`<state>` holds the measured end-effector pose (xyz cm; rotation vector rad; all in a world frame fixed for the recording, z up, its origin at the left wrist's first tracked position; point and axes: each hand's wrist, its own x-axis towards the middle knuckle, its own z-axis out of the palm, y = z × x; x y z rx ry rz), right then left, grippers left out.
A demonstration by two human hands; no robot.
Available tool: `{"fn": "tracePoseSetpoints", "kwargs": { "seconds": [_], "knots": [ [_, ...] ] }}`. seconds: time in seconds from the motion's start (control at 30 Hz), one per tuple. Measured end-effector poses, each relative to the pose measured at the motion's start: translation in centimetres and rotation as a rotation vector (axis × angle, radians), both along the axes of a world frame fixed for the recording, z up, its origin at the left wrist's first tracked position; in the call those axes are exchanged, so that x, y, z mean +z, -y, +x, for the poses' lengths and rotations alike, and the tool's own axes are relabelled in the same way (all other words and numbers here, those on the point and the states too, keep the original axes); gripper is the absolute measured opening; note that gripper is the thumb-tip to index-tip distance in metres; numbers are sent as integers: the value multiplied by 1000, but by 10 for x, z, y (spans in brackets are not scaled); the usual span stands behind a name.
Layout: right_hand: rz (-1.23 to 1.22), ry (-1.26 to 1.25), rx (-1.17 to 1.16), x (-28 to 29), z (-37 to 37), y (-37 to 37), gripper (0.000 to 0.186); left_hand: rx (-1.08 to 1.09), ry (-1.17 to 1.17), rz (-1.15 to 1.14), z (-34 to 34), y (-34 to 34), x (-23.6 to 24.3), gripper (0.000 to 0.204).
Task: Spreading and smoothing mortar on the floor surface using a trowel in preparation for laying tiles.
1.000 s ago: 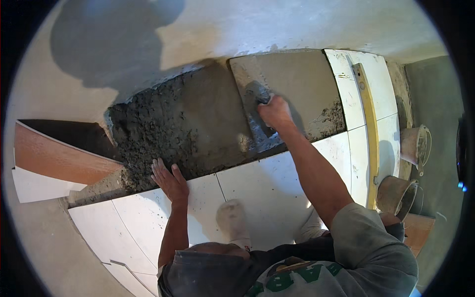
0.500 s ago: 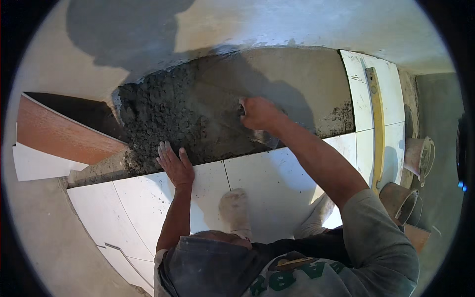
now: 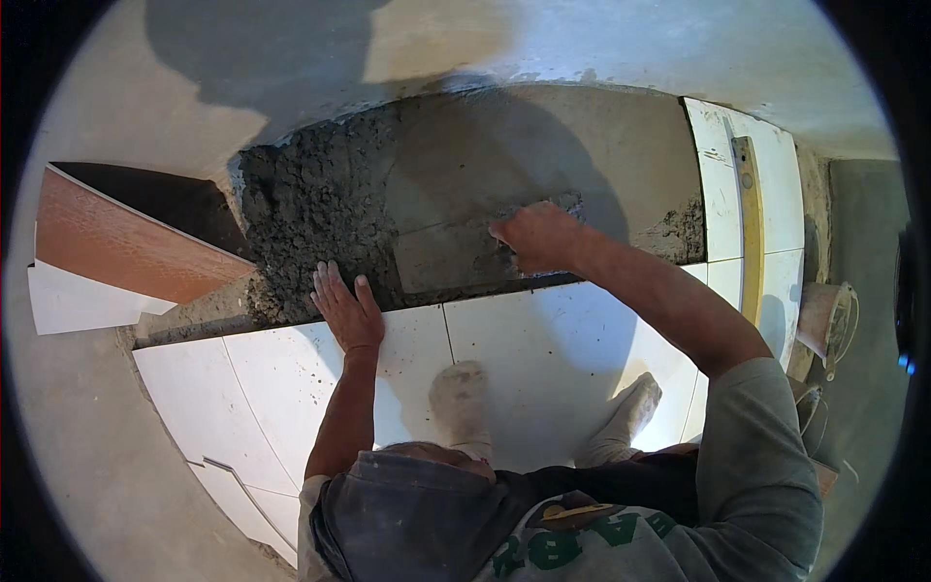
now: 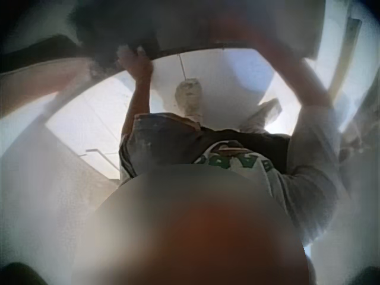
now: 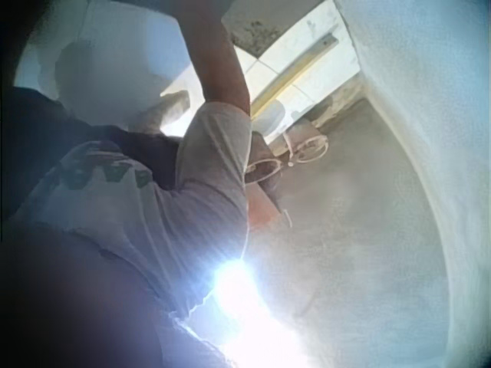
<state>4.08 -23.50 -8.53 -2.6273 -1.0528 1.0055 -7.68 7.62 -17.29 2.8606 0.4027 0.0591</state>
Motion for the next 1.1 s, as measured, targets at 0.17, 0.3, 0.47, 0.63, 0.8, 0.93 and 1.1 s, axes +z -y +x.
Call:
{"fn": "tracePoseSetpoints", "kwargs": {
  "seconds": [0.17,0.3,0.47,0.63,0.8,0.93,1.1],
  "knots": [
    [18,-7,-13,-1,-12,17,33,-9,7,-27,0,4,3,58],
    [38,-10,-88,-8,-22,38,33,-7,13,-23,0,2,2,58],
    [-41,20,-92,-3,-30,66,33,12,5,-23,0,3,1,59],
    [-64,113,34,-8,-32,104,40,-2,12,-19,-1,3,1,59],
    [-149,145,-19,-12,-38,104,49,-9,23,-6,-1,3,-1,59],
    [-107,178,-107,-17,-29,90,50,-14,14,0,1,3,-1,59],
    [-94,346,-545,-15,14,96,47,-9,20,17,-1,-2,-1,59]
  ]
}}
